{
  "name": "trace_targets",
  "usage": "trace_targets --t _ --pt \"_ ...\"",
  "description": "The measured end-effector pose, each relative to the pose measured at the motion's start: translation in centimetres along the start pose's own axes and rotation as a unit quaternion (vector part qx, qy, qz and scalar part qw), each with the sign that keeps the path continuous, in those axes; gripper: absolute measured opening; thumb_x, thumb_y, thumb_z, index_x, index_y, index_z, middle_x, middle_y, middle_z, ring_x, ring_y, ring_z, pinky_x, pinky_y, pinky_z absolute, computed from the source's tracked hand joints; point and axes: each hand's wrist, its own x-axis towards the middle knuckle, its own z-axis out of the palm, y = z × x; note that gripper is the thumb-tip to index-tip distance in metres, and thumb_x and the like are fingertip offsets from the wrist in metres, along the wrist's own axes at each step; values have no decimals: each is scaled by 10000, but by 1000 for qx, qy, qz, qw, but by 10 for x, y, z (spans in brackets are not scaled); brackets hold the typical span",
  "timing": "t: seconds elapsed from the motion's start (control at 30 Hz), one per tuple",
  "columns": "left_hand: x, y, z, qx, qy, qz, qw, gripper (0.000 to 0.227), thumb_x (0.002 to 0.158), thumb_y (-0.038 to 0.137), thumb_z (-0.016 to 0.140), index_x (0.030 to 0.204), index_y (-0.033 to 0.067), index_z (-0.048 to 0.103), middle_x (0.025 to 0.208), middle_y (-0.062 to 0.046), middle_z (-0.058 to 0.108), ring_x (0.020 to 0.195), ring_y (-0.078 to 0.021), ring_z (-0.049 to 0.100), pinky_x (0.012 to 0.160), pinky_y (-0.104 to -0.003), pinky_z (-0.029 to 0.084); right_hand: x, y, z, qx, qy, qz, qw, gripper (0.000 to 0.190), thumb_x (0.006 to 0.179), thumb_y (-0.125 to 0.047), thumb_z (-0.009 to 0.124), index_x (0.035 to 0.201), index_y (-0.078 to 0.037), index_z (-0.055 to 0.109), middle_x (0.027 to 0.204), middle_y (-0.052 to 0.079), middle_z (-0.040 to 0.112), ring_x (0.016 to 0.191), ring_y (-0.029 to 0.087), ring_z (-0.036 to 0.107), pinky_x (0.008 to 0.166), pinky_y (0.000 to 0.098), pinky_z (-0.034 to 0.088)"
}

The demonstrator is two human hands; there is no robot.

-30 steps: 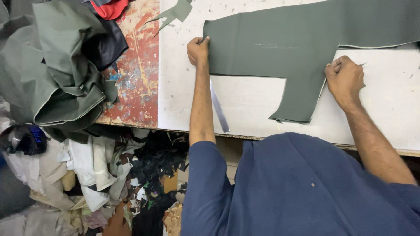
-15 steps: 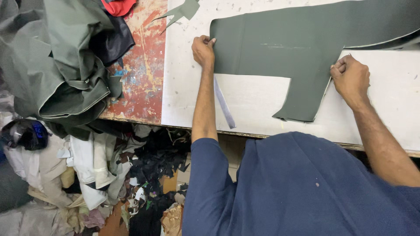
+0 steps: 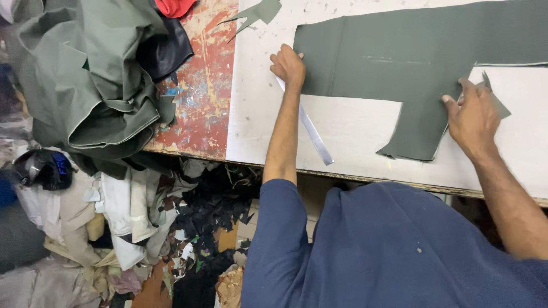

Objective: The person uses a metal ruler and a utility knife to cut a large piece of dark green fabric on a workbench. They measure and cut straight lines and shapes, separating the fabric into multiple pieces and removing offcuts.

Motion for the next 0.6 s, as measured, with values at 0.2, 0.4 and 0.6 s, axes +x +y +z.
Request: trace_targets --t 0.2,0.4,0.6 --pt "19 1 3 -10 -33 5 999 222 744 204 816 889 81 701 1024 -121 702 1069 -357 596 835 -518 486 -24 -28 10 31 13 42 999 677 957 -214 809 1516 41 526 1172 289 656 1114 433 614 920 550 491" --pt "6 -8 -5 -208 -111 -3 972 326 979 194 706 1258 61 604 1164 -147 737 1142 -364 696 978 -476 532 -36 -41 13 41 30 70 996 582 996 -173 778 1508 -29 541 1149 258 662 1032 395 662 873 521 524" --pt "-26 -40 -34 -402 -86 280 868 974 721 5 818 1551 64 313 1422 -260 501 1260 -404 534 1048 -484 441 -62 -42 -9 132 -71 131 980 639 877 -154 806 1482 -209 609 983 149 558 773 304 619 780 432 557"
